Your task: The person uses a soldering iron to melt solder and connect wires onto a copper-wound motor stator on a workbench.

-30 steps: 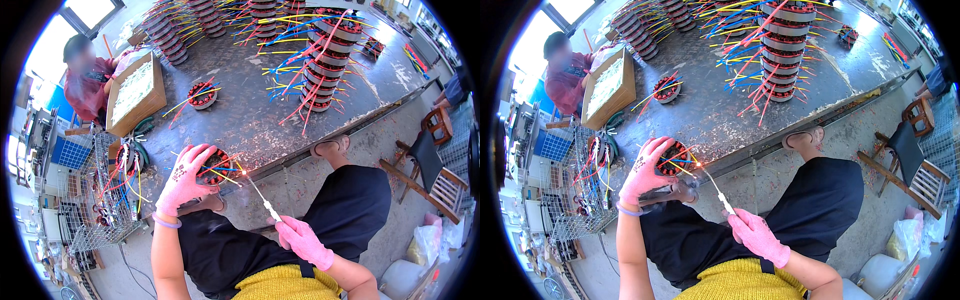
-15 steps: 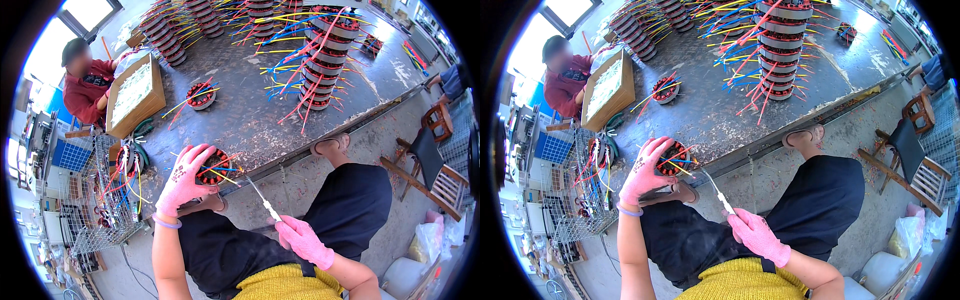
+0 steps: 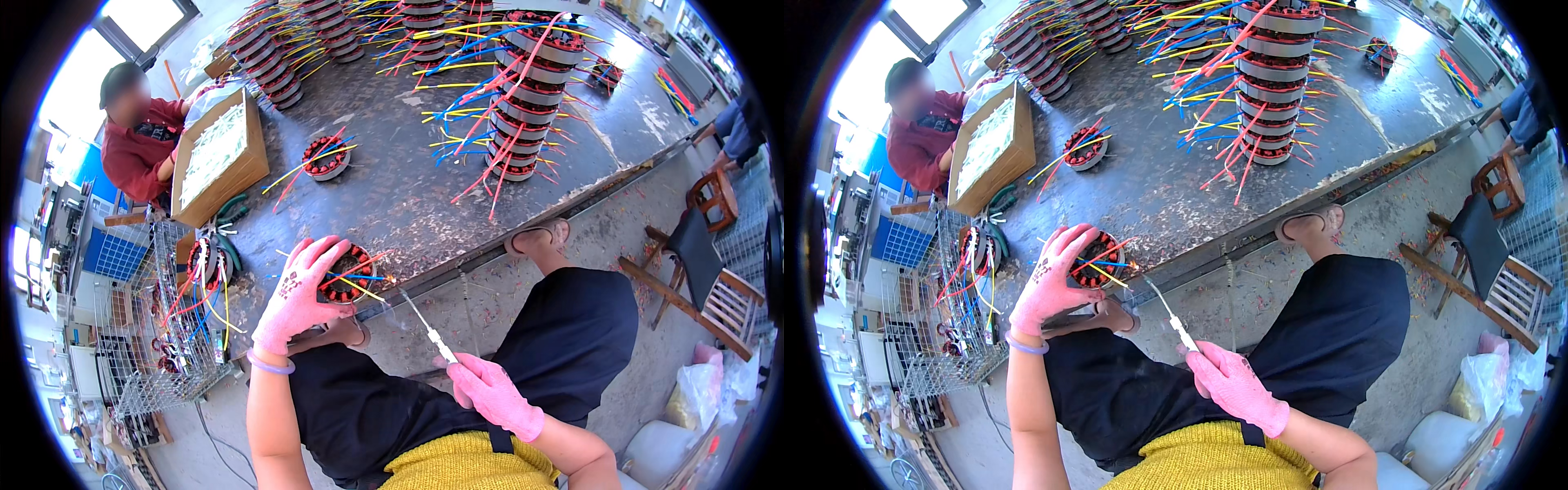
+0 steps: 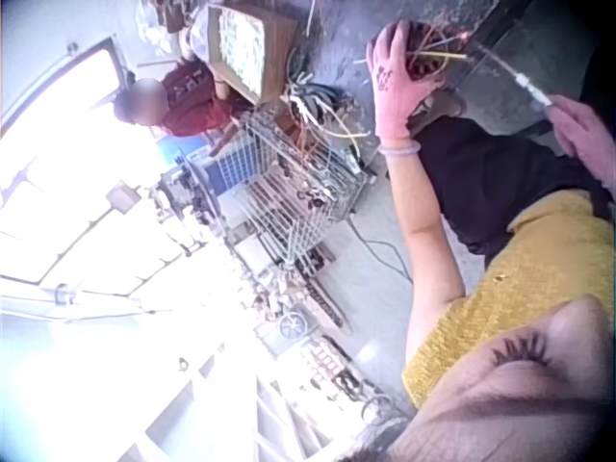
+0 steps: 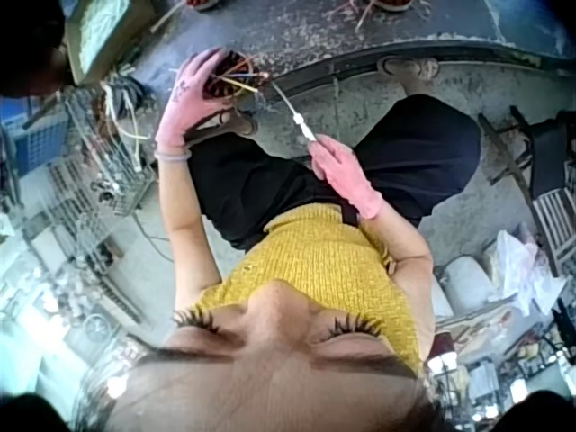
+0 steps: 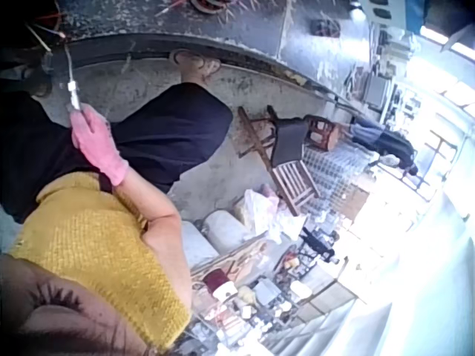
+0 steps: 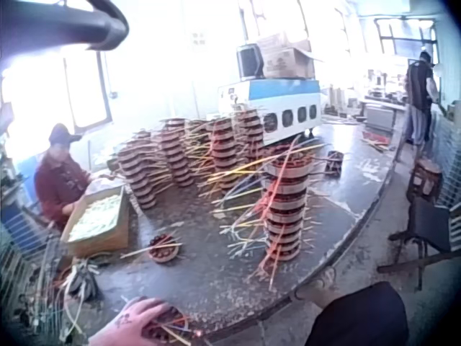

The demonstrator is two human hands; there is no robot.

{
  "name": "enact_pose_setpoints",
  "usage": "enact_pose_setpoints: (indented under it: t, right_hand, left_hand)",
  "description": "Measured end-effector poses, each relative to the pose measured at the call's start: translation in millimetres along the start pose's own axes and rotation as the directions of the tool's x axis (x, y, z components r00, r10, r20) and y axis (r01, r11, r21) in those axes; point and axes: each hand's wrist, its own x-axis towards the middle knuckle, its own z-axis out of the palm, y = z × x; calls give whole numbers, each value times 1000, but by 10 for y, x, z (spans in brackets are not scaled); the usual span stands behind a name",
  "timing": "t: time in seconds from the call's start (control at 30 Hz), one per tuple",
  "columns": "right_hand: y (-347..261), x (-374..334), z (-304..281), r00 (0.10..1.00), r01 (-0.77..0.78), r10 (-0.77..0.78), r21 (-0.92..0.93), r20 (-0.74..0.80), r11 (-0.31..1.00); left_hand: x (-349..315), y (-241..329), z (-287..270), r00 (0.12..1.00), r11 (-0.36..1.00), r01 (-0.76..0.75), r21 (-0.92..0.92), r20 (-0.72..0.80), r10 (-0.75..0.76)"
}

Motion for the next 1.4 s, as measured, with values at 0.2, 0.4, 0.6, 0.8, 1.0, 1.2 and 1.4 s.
enact_pose_setpoints:
  t: [0.2, 0.4, 0.6, 0.8, 1.0, 1.2, 1.4]
  right_hand:
    - [-57, -11, 19, 1000, -11, 11, -9, 0, 1000]
    - [-66, -21, 0, 1000, -12, 11, -77, -3, 997]
    - [-76, -17, 14, 1000, -5, 5, -72, -3, 997]
    - [-100, -28, 10, 1000, 4, -4, -118, -4, 993]
    - [-32, -10, -6, 1000, 16, -15, -72, 1, 997]
    - [-45, -8, 0, 1000, -3, 3, -61, -5, 998]
    - [-65, -10, 7, 1000, -2, 1, -85, -2, 996]
  left_hand:
    - [-14, -2, -2, 1000, 1000, 15, 9, 9, -15]
    - [-9, 14, -12, 1000, 1000, 18, 10, 21, -19]
    - [-14, 0, 8, 999, 999, 34, 21, 18, -34]
    - [-14, 2, -2, 1000, 999, 19, 27, 14, -20]
    - [-16, 1, 9, 999, 999, 32, 32, 17, -33]
    - [-21, -15, 17, 999, 999, 30, 39, 23, -31]
    - [-18, 5, 6, 999, 999, 36, 40, 22, -37]
